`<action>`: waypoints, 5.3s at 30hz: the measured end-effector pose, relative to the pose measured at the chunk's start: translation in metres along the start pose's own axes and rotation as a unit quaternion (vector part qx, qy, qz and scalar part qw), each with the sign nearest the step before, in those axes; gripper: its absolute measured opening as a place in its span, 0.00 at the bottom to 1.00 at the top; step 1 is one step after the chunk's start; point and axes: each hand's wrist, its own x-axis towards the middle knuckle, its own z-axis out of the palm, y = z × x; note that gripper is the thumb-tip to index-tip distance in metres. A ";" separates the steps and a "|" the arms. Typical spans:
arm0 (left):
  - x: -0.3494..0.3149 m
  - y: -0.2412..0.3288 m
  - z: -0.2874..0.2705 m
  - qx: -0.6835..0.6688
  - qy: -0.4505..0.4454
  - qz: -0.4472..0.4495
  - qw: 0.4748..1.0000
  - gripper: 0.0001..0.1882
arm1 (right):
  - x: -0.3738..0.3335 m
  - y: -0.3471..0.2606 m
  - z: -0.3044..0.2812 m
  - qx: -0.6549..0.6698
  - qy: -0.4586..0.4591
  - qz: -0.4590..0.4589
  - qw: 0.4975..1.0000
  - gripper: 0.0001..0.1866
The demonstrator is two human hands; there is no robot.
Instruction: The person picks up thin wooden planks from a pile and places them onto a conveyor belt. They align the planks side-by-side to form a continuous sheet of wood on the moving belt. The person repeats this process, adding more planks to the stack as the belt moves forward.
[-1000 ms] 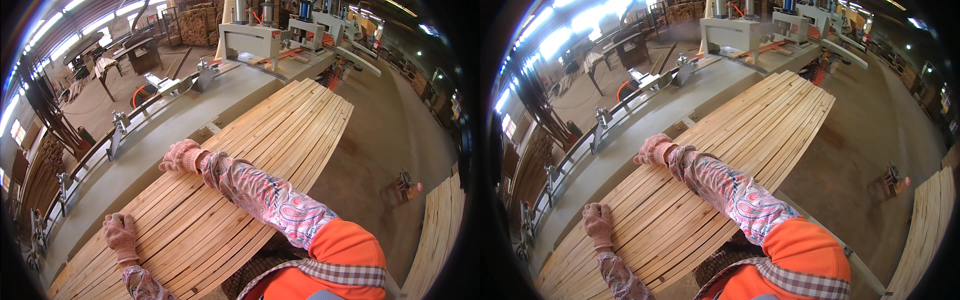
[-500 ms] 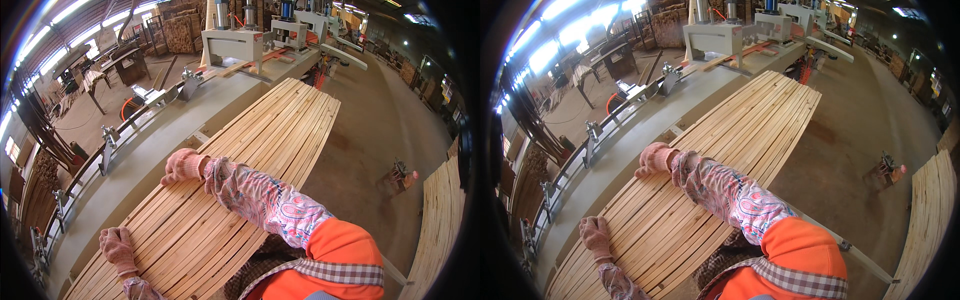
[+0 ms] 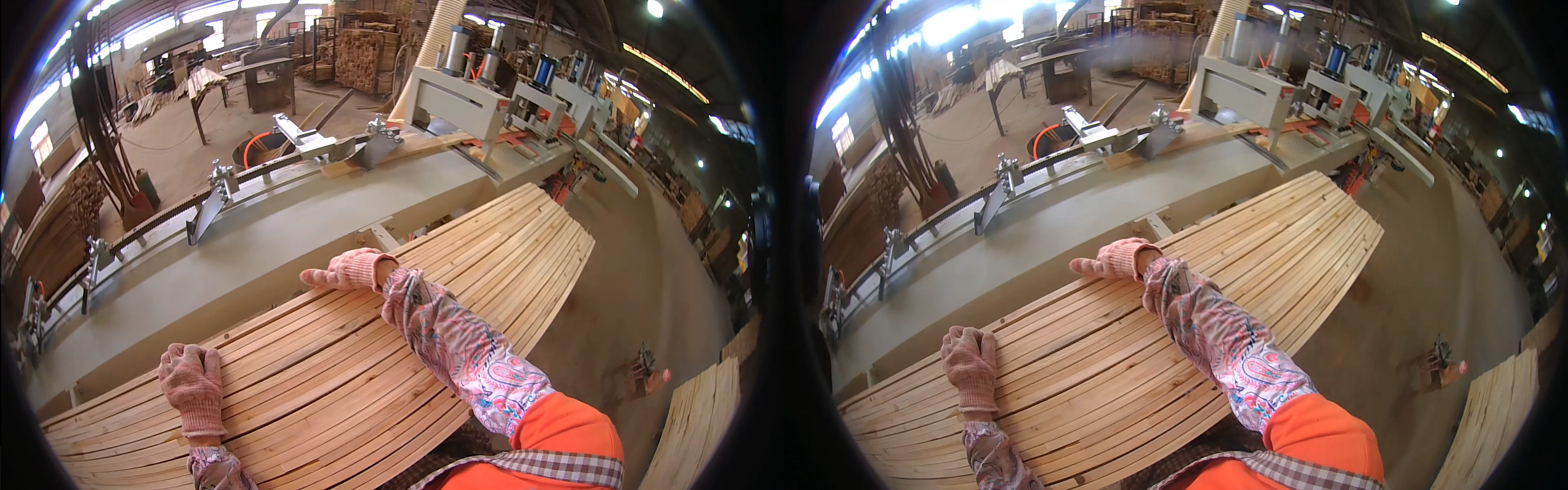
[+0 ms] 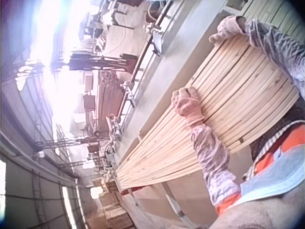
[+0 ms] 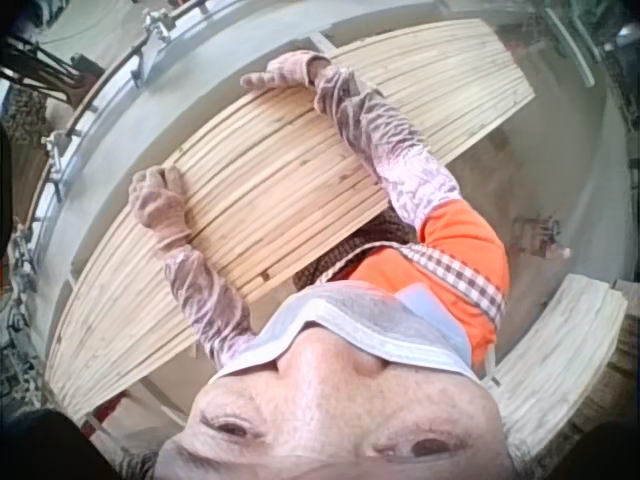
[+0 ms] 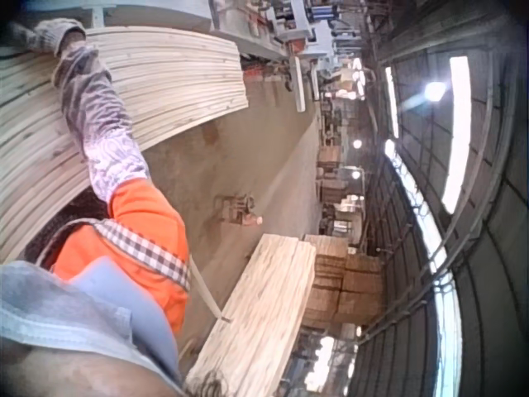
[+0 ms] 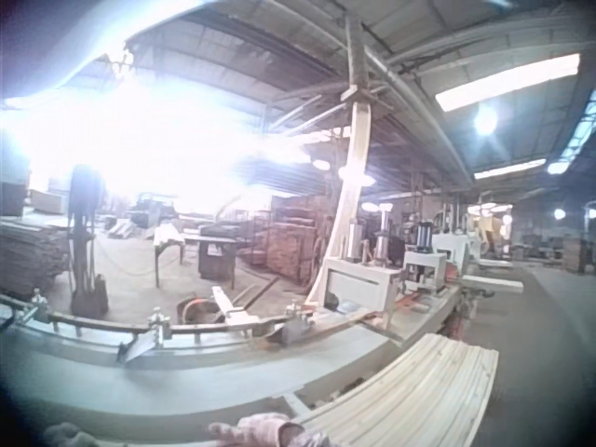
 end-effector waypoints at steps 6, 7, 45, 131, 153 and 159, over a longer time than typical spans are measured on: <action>-0.002 0.006 -0.003 -0.012 0.012 -0.009 1.000 0.11 | 0.022 0.000 0.008 -0.039 -0.002 0.030 0.999 0.46; -0.003 0.007 -0.005 -0.022 0.025 -0.009 0.999 0.10 | 0.021 -0.003 0.007 -0.035 -0.011 0.027 0.999 0.45; -0.003 0.007 -0.002 -0.089 -0.005 0.117 0.989 0.06 | 0.033 0.027 0.014 -0.091 0.036 -0.034 0.995 0.26; -0.061 -0.232 -0.070 -0.066 -0.083 0.067 0.992 0.33 | 0.105 -0.233 0.074 -0.256 0.038 -0.048 0.965 0.12; -0.250 -0.293 -0.231 -0.167 -0.017 -0.198 0.966 0.24 | 0.021 -0.285 0.040 0.056 0.063 0.002 0.996 0.25; -0.238 -0.273 -0.197 -0.343 -0.040 -0.290 0.893 0.25 | 0.043 -0.355 0.091 0.008 0.011 -0.072 0.997 0.41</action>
